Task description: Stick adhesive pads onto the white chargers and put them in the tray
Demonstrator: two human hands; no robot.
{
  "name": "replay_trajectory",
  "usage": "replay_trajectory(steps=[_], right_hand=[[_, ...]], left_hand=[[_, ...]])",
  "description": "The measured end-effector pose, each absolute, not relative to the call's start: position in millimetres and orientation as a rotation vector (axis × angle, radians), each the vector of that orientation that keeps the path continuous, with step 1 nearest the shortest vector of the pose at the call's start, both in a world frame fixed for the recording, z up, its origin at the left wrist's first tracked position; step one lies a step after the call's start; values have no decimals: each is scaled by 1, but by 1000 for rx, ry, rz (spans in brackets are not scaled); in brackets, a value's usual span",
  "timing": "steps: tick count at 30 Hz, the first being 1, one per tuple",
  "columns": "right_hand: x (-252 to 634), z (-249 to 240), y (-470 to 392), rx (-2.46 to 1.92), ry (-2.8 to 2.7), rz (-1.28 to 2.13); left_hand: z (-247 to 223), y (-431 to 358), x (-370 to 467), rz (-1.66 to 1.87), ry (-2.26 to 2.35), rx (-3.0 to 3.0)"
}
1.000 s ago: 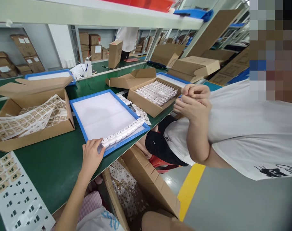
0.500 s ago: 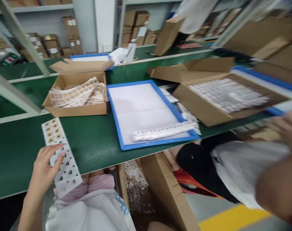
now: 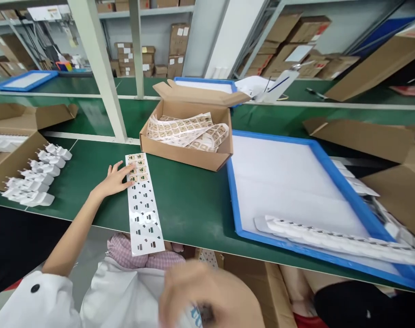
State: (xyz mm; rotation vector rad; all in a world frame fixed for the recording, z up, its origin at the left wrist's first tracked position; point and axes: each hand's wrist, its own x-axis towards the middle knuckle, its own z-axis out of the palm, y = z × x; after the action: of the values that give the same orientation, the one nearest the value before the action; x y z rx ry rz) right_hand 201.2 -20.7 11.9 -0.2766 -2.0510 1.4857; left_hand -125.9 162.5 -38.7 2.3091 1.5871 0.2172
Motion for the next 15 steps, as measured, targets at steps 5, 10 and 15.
replay_trajectory(steps=[5, 10, 15], right_hand=[[148, -5, 61, -1100, -2098, 1017], [125, -36, 113, -1401, -2129, 689], [122, -50, 114, -1429, -2253, 560]], left_hand=[[-42, 157, -110, 223, 1483, 2409], [-50, 132, -88, 264, 1438, 2466], [-52, 123, -82, 306, 1442, 2458]])
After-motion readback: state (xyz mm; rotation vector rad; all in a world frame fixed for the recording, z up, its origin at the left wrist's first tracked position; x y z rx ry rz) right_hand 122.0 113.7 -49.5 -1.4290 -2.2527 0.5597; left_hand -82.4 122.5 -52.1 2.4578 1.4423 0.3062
